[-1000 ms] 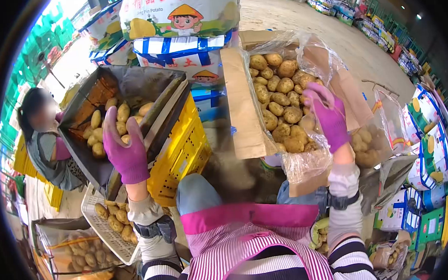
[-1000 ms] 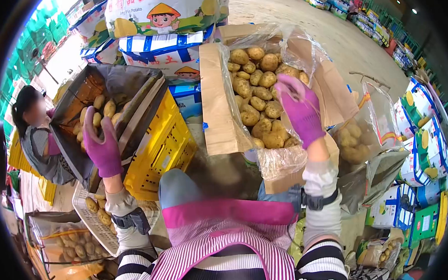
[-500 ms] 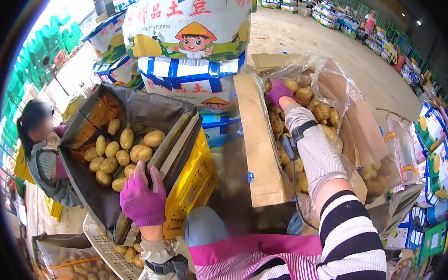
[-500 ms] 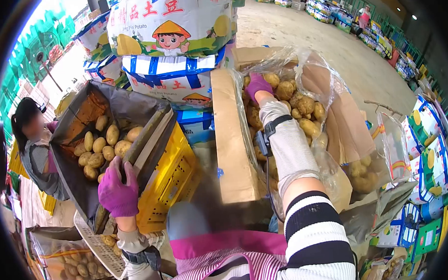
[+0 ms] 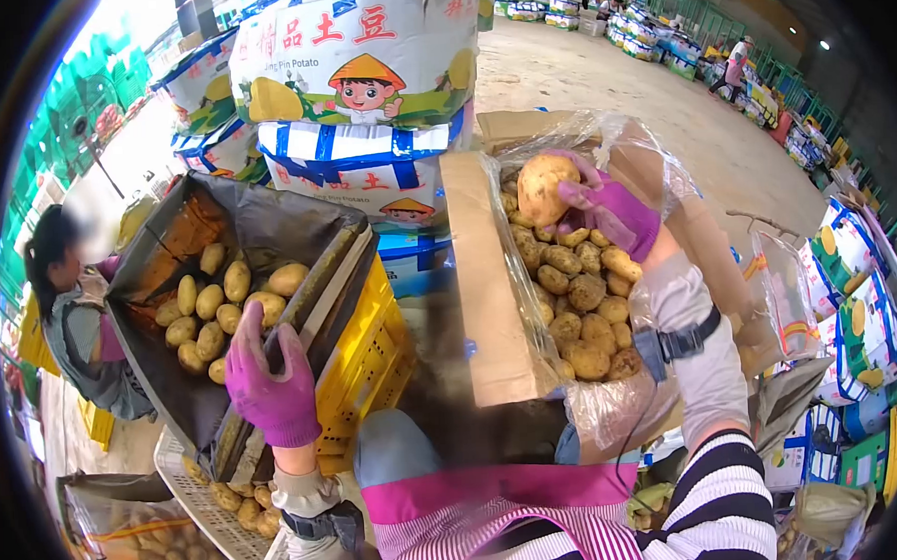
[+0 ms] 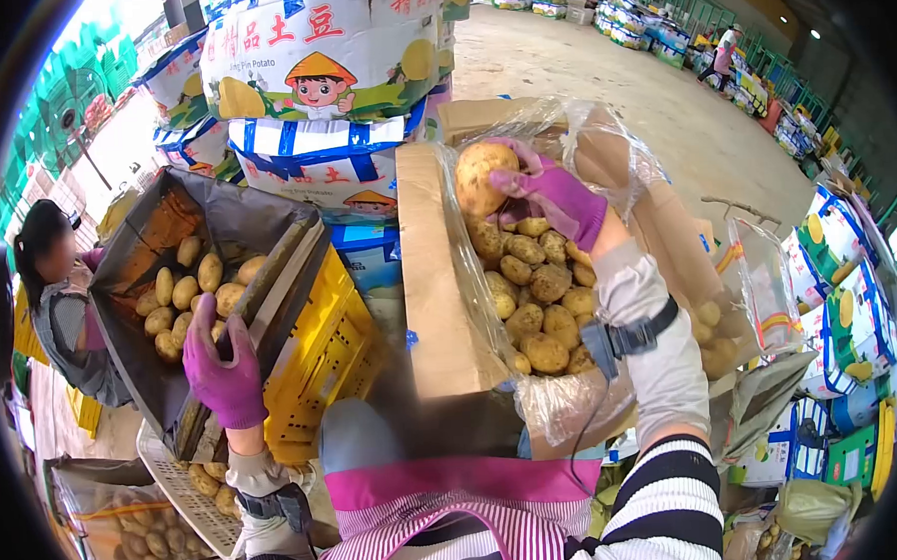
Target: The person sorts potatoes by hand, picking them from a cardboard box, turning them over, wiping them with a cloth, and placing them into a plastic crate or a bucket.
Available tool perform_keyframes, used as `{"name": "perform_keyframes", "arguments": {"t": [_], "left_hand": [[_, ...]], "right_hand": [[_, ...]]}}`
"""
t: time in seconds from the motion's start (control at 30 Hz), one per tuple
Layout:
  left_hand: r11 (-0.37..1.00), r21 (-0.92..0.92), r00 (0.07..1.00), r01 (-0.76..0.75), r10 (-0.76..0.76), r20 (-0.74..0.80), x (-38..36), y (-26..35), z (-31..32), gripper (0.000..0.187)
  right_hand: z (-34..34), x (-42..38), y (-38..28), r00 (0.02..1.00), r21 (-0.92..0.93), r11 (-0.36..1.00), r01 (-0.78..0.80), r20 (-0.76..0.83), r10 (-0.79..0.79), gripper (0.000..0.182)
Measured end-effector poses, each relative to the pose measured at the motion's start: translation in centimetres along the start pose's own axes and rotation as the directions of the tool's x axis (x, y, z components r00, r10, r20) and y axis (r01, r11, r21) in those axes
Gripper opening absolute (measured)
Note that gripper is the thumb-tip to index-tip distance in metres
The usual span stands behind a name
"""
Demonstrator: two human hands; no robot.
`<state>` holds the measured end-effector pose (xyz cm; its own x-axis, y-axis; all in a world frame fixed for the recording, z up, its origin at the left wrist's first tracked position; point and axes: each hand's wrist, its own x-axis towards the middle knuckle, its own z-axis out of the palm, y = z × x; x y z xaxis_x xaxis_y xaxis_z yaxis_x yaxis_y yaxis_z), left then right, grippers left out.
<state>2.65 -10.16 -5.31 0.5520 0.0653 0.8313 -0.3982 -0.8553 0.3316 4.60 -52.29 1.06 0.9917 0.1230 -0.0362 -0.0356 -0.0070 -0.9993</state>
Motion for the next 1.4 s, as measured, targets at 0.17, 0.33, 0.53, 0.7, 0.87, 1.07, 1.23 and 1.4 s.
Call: {"name": "perform_keyframes", "arguments": {"t": [0.17,0.33,0.53,0.7,0.87,1.07,1.23,1.4], "left_hand": [[0.269,-0.729,0.755,0.630,0.012,0.656,-3.2,11.2,0.7,0.053],[-0.146,-0.354,0.381,0.924,0.268,0.885,-4.8,17.7,2.4,0.063],[0.263,-0.493,0.505,0.829,0.026,0.863,-7.1,18.9,2.6,0.048],[0.713,-0.688,0.788,0.137,0.342,0.512,-8.8,16.6,2.7,0.038],[0.367,-0.440,0.421,0.820,0.133,0.897,-8.5,19.6,-2.4,0.045],[0.713,-0.630,0.722,0.309,0.255,0.643,-11.3,20.6,-2.1,0.046],[0.703,-0.478,0.478,0.526,0.220,0.850,-11.7,18.3,-0.8,0.057],[0.174,-0.440,0.360,0.881,0.358,0.862,-9.8,19.1,-1.6,0.064]], "right_hand": [[5.8,-9.2,0.8,0.980,0.214,0.959,0.184,0.038,-0.197,0.079],[9.3,-13.9,5.1,0.937,0.043,0.939,0.342,-0.083,-0.338,0.084],[11.1,-17.0,9.7,0.893,-0.207,0.921,0.329,-0.250,-0.375,0.085],[12.9,-19.7,10.5,0.949,0.456,0.840,0.292,-0.250,-0.194,0.074],[12.2,-22.0,11.8,0.955,0.640,0.710,0.294,-0.178,-0.235,0.063],[12.3,-23.9,12.1,0.948,0.625,0.713,0.317,-0.239,-0.212,0.068],[11.6,-24.3,11.3,0.907,0.257,0.887,0.384,-0.287,-0.309,0.084],[12.5,-22.9,10.6,0.855,0.219,0.850,0.479,-0.337,-0.395,0.089]]}}
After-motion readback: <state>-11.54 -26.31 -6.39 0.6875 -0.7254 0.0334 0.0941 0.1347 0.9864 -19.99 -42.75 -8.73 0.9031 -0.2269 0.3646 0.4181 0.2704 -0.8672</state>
